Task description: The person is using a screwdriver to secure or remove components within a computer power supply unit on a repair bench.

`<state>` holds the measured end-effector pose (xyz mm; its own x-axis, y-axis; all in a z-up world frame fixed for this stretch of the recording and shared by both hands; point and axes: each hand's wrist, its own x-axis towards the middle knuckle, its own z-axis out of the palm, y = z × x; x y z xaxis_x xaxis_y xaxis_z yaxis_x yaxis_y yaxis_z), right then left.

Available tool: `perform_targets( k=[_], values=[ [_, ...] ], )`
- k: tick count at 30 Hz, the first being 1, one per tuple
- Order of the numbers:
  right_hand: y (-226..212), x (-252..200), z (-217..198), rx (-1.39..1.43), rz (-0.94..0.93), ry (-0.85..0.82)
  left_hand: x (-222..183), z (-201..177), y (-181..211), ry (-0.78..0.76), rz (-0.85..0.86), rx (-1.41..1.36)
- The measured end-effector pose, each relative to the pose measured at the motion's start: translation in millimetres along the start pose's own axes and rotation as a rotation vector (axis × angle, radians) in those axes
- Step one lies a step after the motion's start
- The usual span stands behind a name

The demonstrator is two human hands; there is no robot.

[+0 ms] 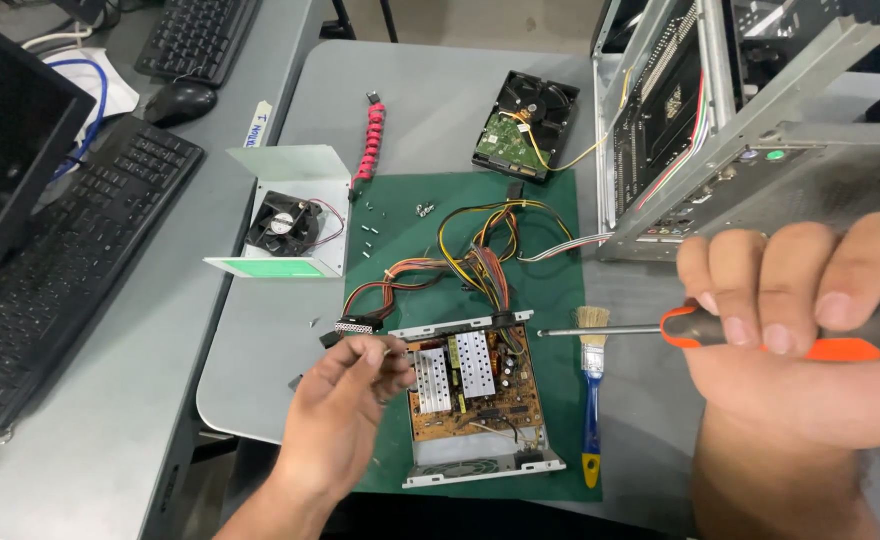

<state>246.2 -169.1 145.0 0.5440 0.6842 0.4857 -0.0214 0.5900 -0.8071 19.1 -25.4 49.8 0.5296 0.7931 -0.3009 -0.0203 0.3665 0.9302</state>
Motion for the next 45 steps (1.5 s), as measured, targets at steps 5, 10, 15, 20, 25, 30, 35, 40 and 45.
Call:
perform_targets(
  k=[5,10,15,20,25,30,35,40,45],
  values=[
    [-4,-2,-3,0.030,0.049,0.061,-5,24,17,-0.080,-0.385,-0.540],
    [-8,-10,-10,0.094,0.035,0.026,-6,51,22,-0.053,-0.550,-0.641],
    [-13,-20,-4,0.171,0.014,0.084,-6,68,17,0.068,-0.762,-0.670],
    [-18,-21,18,0.271,0.020,0.108,-12,81,7,0.033,-0.766,-0.653],
    [-18,-10,34,0.261,0.102,0.066,-18,81,-2,-0.205,-0.820,-0.584],
    [-20,-7,35,0.312,0.188,0.137,-27,77,4,-0.191,-0.747,-0.418],
    [-13,-20,11,0.221,0.060,0.078,-23,56,-2,-0.243,-0.537,-0.371],
    [-16,6,25,0.239,0.220,-0.103,-11,31,14,-0.173,-0.515,-0.373],
    [20,6,31,0.317,0.422,-0.220,-9,16,21,-0.139,-0.471,-0.281]
  ],
)
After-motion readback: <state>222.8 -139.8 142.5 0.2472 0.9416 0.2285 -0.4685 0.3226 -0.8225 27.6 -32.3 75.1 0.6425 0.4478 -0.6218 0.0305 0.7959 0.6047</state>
